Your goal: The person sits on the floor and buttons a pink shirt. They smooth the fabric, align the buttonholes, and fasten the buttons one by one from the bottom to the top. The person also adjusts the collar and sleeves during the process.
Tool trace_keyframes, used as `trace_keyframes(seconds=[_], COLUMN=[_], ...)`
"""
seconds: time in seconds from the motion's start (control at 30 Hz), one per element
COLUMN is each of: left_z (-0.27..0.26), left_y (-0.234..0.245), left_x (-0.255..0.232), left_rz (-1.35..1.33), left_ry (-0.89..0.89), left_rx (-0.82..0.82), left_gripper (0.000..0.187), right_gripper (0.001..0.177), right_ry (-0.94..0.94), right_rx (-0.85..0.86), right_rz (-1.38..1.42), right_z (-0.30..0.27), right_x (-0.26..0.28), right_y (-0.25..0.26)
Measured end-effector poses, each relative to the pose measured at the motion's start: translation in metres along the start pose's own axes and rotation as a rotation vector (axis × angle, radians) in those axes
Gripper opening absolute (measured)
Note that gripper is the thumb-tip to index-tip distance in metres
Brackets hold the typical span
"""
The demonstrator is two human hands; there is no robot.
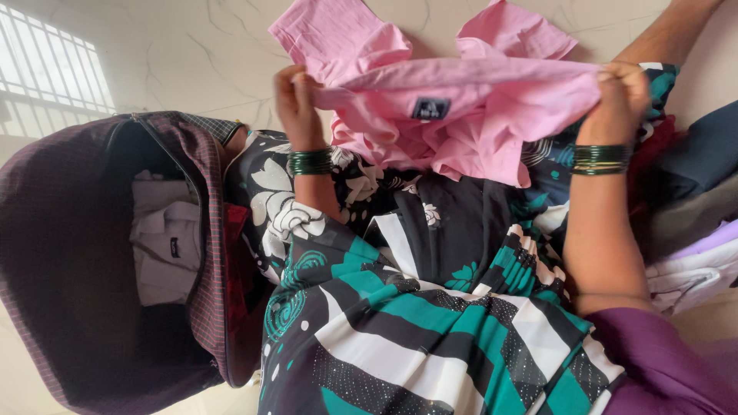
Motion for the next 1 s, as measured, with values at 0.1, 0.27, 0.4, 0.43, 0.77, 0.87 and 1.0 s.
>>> trace_keyframes(seconds=[0.1, 0.27, 0.4, 0.43, 0.77, 0.87, 1.0], left_z=[0.004, -0.016, -0.075, -0.1, -0.068, -0.084, -0.059], left_y=[0.014, -0.028, -0.084, -0.089, -0.122, -0.131, -0.11], left_x=[-0.021, -0.039, -0.014, 0.002, -0.192, -0.161, -0.236], left_rz=[-0.079, 0.013, 0.768, 1.143, 0.456, 0.893, 0.824], left_ry=[-0.031, 0.213, 0.417, 0.42, 0.087, 0.33, -0.048], left_rx=[-0.069, 0.3, 1.002, 1.236, 1.043, 1.071, 0.888], left_gripper=[0.016, 0.03, 0.074, 0.075, 0.031, 0.035, 0.039], right_gripper=[0.009, 0.015, 0.005, 0.005, 0.03, 0.029, 0.023], right_ry=[0.029, -0.113, -0.124, -0.135, -0.093, -0.151, 0.296], right_rx=[-0.048, 0.08, 0.25, 0.264, 0.627, 0.64, 0.987], right_rz=[0.076, 0.444, 0.51, 0.522, 0.196, -0.233, -0.669], right_z=[0.007, 0.002, -0.006, -0.006, -0.006, -0.005, -0.114], right_x=[0.012, 0.026, 0.05, 0.06, 0.089, 0.044, 0.033], right_y=[0.021, 0.017, 0.035, 0.045, 0.006, -0.056, -0.157])
Point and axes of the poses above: each hand's wrist, its own z-axis towards the middle knuckle, its own y-axis out of the back of the hand, x = y × z, the point moved 9 cm from there along z, towards the middle knuckle, and after that the axes turned 14 degrees about -z, right-handed, at the moved point
